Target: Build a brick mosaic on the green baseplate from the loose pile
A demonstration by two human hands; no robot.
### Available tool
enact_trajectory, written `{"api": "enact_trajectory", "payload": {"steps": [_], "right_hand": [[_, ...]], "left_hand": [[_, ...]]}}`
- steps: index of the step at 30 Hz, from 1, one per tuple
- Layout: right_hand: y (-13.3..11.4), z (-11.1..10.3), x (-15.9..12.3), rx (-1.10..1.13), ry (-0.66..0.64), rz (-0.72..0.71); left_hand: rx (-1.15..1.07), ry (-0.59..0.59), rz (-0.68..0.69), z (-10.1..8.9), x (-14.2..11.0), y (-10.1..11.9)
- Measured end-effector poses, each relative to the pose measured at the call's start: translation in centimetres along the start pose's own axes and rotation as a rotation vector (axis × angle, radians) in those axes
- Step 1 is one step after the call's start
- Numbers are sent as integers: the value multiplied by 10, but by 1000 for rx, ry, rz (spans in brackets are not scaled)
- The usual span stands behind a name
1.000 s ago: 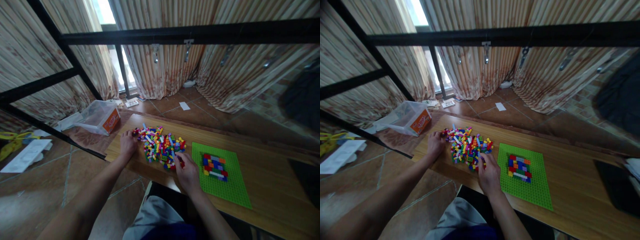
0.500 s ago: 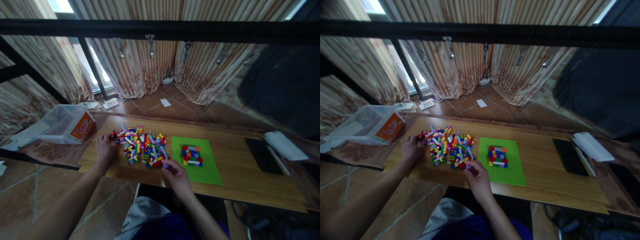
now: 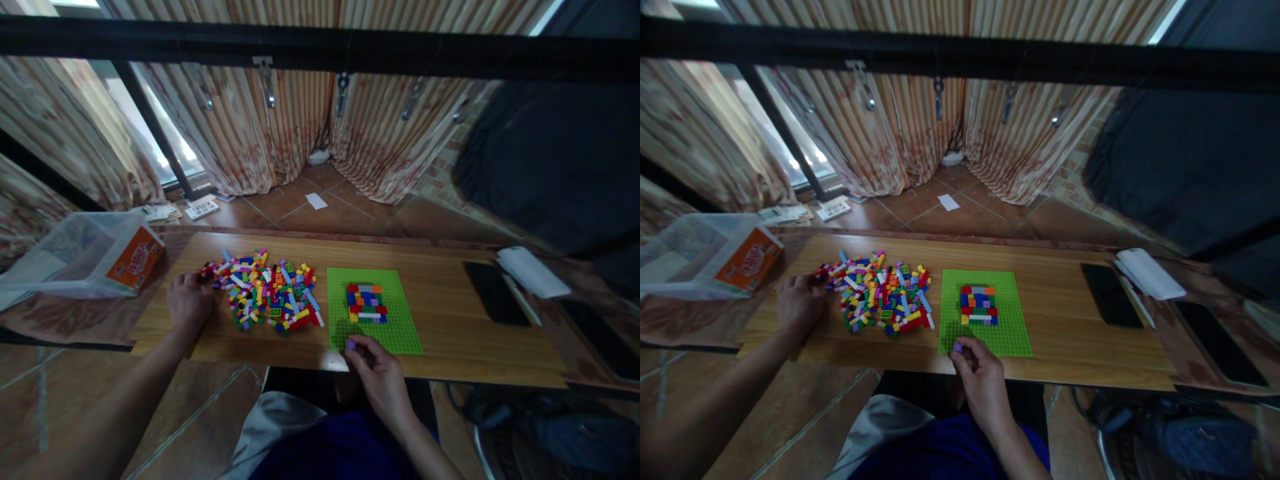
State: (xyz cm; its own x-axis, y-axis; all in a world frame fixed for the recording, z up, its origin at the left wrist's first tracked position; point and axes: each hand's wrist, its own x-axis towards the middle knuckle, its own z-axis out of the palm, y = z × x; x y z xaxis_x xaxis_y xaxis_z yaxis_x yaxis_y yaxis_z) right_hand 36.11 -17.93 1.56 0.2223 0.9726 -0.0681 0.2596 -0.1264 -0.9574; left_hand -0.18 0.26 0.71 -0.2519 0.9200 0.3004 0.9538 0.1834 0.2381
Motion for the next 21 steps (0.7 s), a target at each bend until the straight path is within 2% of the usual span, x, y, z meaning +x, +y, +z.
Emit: {"api": "enact_trajectory", "payload": {"steps": [6, 11, 16, 21], "right_hand": [[6, -30, 11, -149, 160, -86], [11, -46, 25, -231, 242, -40], [8, -51, 39, -368, 365, 33], [10, -48, 46, -463, 384, 24]], "left_hand": [[11, 0, 2, 1, 1, -1], [19, -7, -5, 1, 1, 0], [37, -27, -31, 1, 2, -1], [45, -44, -34, 1, 3, 0]]}}
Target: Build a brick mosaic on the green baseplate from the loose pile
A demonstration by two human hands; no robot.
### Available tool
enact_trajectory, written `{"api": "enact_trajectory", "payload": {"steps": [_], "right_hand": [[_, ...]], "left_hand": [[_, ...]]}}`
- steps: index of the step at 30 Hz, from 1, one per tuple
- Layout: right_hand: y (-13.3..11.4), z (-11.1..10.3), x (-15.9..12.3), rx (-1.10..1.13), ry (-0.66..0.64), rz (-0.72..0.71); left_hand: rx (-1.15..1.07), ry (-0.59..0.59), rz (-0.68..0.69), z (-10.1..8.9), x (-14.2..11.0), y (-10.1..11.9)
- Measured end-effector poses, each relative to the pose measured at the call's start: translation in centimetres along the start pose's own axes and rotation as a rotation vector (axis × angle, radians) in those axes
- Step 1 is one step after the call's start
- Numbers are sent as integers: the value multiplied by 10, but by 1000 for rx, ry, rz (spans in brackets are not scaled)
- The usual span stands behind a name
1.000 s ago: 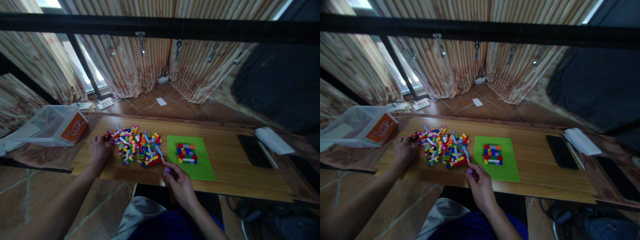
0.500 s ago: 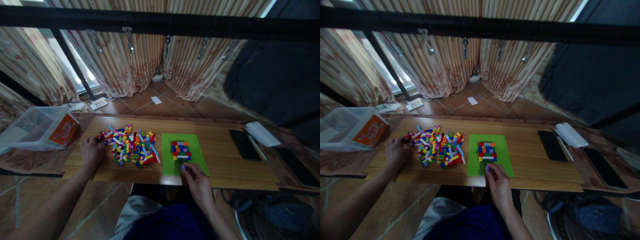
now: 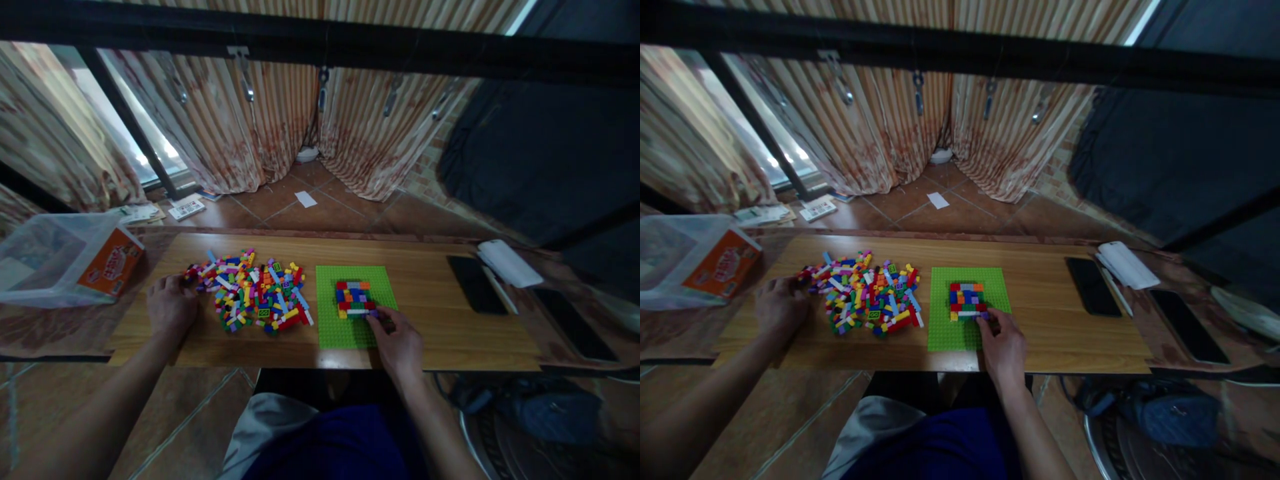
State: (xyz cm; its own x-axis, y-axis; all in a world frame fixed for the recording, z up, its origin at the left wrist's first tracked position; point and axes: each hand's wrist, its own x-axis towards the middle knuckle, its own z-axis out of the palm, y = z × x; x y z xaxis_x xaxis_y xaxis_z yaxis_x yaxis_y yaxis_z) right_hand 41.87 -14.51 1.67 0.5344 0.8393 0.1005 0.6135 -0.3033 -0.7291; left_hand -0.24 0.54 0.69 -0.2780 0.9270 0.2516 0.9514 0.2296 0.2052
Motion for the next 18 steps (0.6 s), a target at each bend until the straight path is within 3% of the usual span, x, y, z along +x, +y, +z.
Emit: {"api": "enact_trajectory", "payload": {"steps": [10, 18], "right_hand": [[3, 3, 4, -77, -16, -69], [5, -10, 11, 86, -96, 46]], "left_hand": [[50, 8, 1, -2, -1, 4], [24, 36, 9, 0, -2, 2]]}}
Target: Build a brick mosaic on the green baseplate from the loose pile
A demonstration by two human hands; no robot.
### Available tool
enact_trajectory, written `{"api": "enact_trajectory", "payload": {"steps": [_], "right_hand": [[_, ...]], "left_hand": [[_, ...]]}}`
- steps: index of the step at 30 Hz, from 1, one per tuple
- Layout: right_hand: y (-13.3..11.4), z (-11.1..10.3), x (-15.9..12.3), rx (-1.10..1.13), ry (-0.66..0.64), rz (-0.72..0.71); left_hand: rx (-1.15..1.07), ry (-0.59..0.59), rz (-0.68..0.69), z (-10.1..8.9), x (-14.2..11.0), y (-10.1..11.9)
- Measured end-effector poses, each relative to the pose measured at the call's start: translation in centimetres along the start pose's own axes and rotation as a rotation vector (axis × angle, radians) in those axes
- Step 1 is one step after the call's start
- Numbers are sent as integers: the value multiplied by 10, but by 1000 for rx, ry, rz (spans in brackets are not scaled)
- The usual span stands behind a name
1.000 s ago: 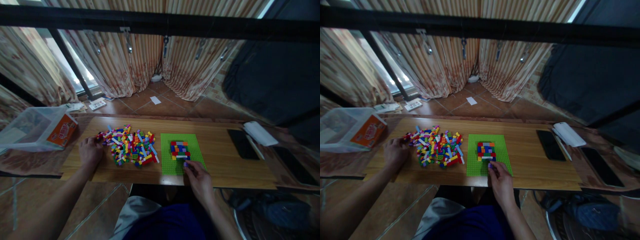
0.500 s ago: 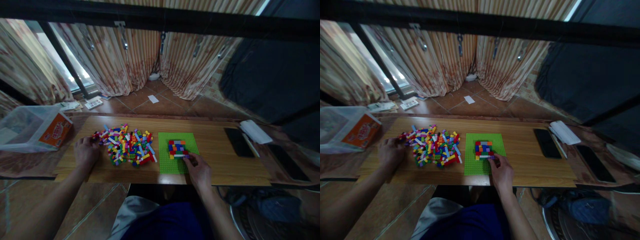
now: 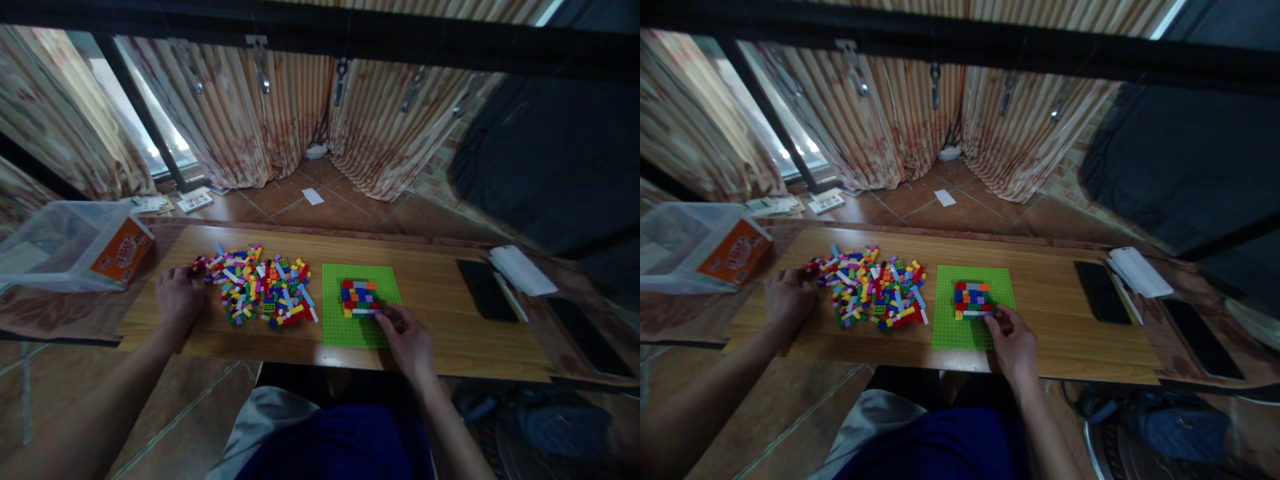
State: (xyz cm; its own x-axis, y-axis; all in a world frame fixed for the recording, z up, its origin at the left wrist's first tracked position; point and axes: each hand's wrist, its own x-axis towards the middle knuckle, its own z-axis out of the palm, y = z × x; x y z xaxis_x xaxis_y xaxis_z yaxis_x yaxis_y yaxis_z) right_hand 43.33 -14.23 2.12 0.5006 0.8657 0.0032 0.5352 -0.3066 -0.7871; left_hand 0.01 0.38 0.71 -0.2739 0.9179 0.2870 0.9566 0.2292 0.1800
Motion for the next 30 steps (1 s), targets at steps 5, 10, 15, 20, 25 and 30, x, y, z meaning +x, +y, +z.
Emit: {"api": "enact_trajectory", "payload": {"steps": [5, 10, 15, 20, 25, 30], "right_hand": [[0, -8, 16, 6, 19, 37], [-3, 1, 21, -138, 33, -23], [0, 10, 15, -230, 82, -108], [1, 14, 10, -315, 98, -150], [-2, 19, 4, -390, 99, -161], [-5, 22, 1, -423, 113, -161]], "left_hand": [[-21, 14, -5, 3, 1, -2], [-35, 32, 8, 5, 0, -3], [-29, 24, -7, 4, 1, -3], [-29, 12, -14, 7, 1, -5], [-38, 20, -12, 6, 0, -4], [-13, -11, -20, 1, -2, 1]]}}
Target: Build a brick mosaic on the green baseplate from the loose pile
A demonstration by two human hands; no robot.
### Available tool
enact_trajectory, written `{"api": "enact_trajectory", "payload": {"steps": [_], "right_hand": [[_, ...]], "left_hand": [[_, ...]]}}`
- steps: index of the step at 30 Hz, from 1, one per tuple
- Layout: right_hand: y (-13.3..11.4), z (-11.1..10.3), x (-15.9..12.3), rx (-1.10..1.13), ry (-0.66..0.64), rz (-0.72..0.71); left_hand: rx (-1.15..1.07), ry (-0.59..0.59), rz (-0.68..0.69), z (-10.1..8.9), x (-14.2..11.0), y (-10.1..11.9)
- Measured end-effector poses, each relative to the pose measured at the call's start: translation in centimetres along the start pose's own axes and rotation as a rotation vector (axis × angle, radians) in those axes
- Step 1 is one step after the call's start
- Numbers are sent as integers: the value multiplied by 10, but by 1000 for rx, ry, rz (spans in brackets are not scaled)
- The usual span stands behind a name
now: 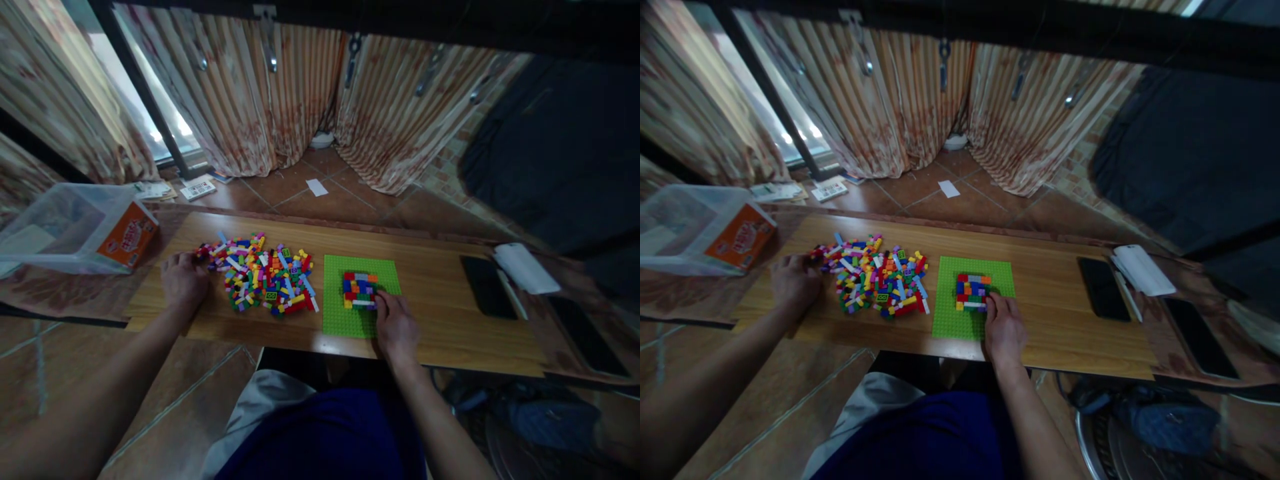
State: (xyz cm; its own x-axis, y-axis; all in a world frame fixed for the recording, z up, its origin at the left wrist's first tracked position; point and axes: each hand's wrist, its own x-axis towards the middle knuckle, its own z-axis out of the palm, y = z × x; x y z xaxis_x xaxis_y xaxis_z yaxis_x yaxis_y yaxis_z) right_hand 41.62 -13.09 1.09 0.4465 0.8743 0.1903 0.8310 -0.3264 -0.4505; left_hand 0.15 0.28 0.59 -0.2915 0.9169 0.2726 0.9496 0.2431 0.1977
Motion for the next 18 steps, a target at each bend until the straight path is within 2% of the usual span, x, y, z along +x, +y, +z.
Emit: {"api": "enact_trajectory", "payload": {"steps": [6, 12, 15, 18], "right_hand": [[8, -4, 6, 133, 2, -25], [19, -16, 10, 373, 33, 155], [13, -19, 4, 387, 86, 170], [-7, -17, -9, 414, 127, 74]], "left_hand": [[-28, -8, 8, 1, 1, -2], [-61, -13, -9, 1, 1, -1], [-67, 0, 6, -1, -1, 0], [-64, 7, 1, -1, -2, 0]]}}
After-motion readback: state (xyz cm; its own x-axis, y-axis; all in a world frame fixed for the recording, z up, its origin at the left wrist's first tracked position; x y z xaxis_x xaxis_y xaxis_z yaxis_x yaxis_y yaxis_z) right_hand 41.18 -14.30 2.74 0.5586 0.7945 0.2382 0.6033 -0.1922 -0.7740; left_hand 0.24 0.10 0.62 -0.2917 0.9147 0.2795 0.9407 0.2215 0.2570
